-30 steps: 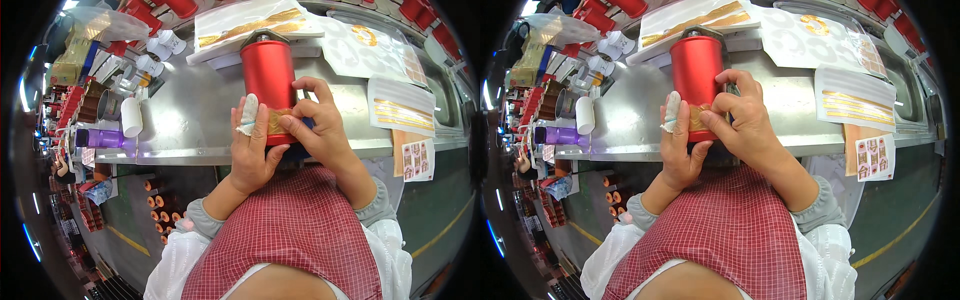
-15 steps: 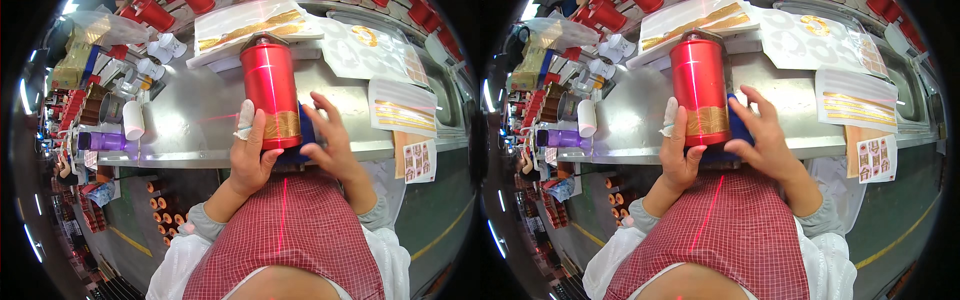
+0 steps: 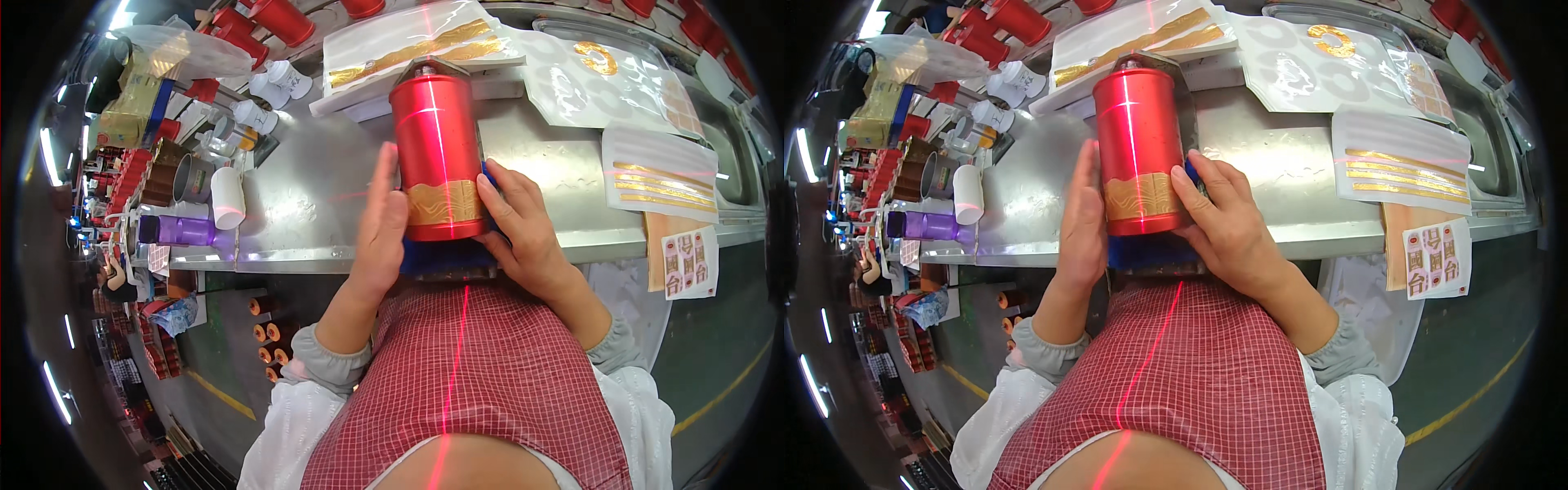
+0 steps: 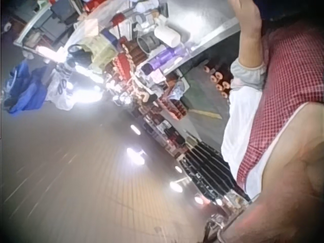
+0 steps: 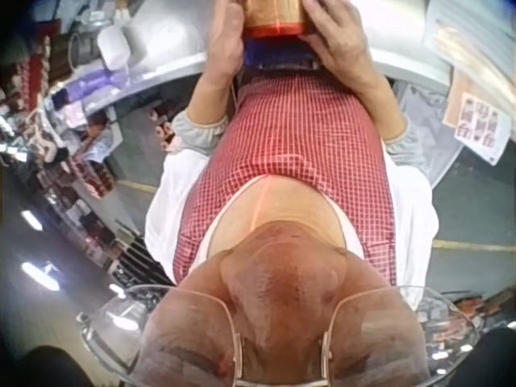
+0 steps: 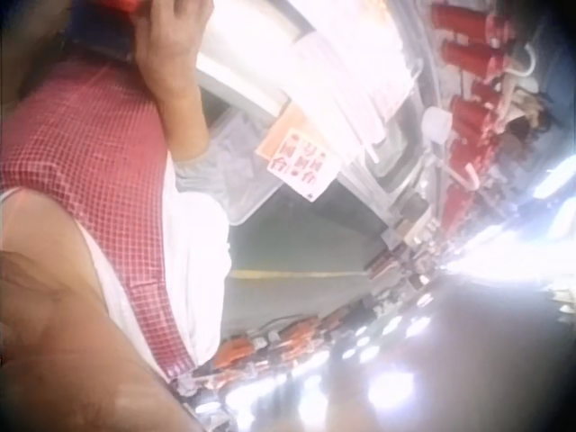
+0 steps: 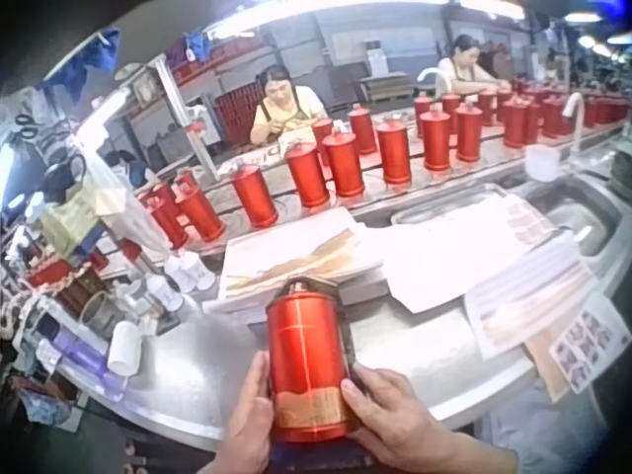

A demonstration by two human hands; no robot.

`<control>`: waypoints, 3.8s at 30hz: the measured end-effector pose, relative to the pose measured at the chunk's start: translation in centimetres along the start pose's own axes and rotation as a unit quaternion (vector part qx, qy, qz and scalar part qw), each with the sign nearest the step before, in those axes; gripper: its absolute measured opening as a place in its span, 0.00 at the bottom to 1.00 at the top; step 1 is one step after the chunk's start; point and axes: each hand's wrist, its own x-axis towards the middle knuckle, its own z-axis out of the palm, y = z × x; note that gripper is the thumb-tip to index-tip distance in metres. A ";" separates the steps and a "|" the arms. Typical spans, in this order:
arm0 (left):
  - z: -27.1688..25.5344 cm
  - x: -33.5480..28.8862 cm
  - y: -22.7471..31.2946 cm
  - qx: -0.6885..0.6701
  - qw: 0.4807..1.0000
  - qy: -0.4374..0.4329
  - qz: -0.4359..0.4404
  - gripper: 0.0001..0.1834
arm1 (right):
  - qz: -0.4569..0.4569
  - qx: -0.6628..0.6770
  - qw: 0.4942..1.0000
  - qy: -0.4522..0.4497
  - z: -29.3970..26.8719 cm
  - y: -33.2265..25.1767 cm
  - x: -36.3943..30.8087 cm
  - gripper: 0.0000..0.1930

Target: The person applies gold decorative labels to a red cylindrical container. They use a green squeegee tool to smooth the labels and a wooden stick to press the edges, then place a circular gold sticker on the top of the container.

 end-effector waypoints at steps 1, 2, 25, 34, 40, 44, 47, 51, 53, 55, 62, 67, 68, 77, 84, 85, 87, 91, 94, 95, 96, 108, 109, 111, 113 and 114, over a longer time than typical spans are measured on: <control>0.1 0.1 0.2 -0.041 0.999 -0.006 -0.032 0.37 | 0.001 0.007 1.000 -0.004 -0.1 0.0 0.1 0.37; 0.1 0.3 0.5 -0.081 0.995 -0.008 -0.064 0.38 | 0.001 0.013 1.000 -0.009 -0.3 0.1 0.2 0.37; -0.7 1.5 0.1 0.173 0.980 0.007 0.094 0.21 | 0.239 0.330 0.912 -0.047 -4.4 0.5 4.3 0.12; -0.9 2.8 1.0 0.214 0.970 -0.044 0.107 0.08 | 0.206 0.310 0.928 0.029 -4.0 1.1 2.9 0.16; -0.8 3.6 2.0 0.339 0.927 -0.071 0.141 0.08 | 0.073 0.131 0.988 -0.028 -2.1 0.9 0.8 0.24; -0.8 3.7 1.4 0.329 0.928 -0.070 0.159 0.12 | 0.027 0.102 0.993 -0.045 -1.4 0.2 1.0 0.39; -1.3 3.3 0.7 0.206 0.968 -0.064 0.130 0.25 | 0.026 0.083 0.996 -0.036 -0.9 0.1 0.9 0.43; -1.5 2.3 0.2 0.041 0.995 -0.085 0.013 0.49 | 0.022 0.071 0.997 -0.027 -0.5 0.4 0.8 0.43; -1.7 2.1 0.0 0.007 0.994 -0.097 -0.044 0.55 | 0.015 0.059 0.998 -0.023 -0.4 0.4 0.7 0.42; -0.9 2.2 0.2 -0.019 0.994 -0.082 -0.066 0.56 | 0.012 0.049 0.998 -0.023 -0.4 0.5 0.6 0.42; 0.2 2.0 0.6 0.018 0.996 -0.030 -0.080 0.51 | 0.021 0.047 0.998 -0.027 -0.3 0.1 0.8 0.41; 0.6 -2.5 -1.3 0.047 0.996 0.071 -0.015 0.44 | 0.024 0.052 0.998 -0.029 -0.4 0.1 0.9 0.41; 0.3 -3.5 -1.9 0.108 0.991 0.073 0.016 0.44 | 0.021 0.052 0.998 -0.024 -0.2 0.2 0.9 0.40; 0.8 -3.5 -1.5 0.392 0.901 0.067 0.172 0.39 | 0.026 0.067 0.997 -0.030 -0.1 0.3 0.6 0.39; -2.4 0.2 1.9 0.471 0.836 -0.102 0.263 0.47 | 0.297 0.307 0.901 0.079 -4.5 0.1 0.9 0.29; -1.6 0.1 1.9 0.455 0.859 -0.039 0.233 0.55 | 0.262 0.246 0.924 0.132 -4.6 -0.2 1.5 0.26; -0.7 -0.3 0.0 0.430 0.886 0.000 0.177 0.58 | 0.235 0.247 0.918 0.200 -4.1 -2.0 4.1 0.22; -0.1 -0.6 -1.1 0.464 0.870 0.026 0.166 0.61 | 0.091 0.089 0.983 0.133 0.7 -4.3 8.6 0.22; -0.3 -0.8 -1.5 0.451 0.880 0.023 0.151 0.60 | 0.083 0.038 0.987 0.131 1.5 -3.8 8.5 0.21; -0.5 -1.1 -1.7 0.446 0.884 0.019 0.141 0.60 | 0.081 0.022 0.987 0.140 1.5 -3.2 8.0 0.20; -0.5 -1.2 -1.8 0.442 0.887 0.015 0.131 0.59 | 0.099 0.057 0.984 0.136 1.2 -3.0 7.3 0.21; -1.9 -1.7 -2.5 0.455 0.883 -0.029 0.111 0.53 | 0.162 0.138 0.958 0.191 -1.7 -1.5 3.9 0.21; -1.0 -1.1 -1.1 0.454 0.881 -0.006 0.134 0.53 | 0.172 0.193 0.949 0.180 -1.8 -1.7 4.3 0.22; -0.7 -0.8 -0.6 0.451 0.880 0.002 0.150 0.52 | 0.160 0.156 0.959 0.171 -1.7 -1.4 4.1 0.21; -1.5 -1.2 -1.3 0.417 0.900 -0.025 0.127 0.53 | 0.192 0.177 0.952 0.161 -2.0 -1.2 3.8 0.21; -1.8 -1.3 -1.6 0.384 0.916 -0.036 0.110 0.53 | 0.217 0.213 0.940 0.156 -2.2 -1.0 3.4 0.20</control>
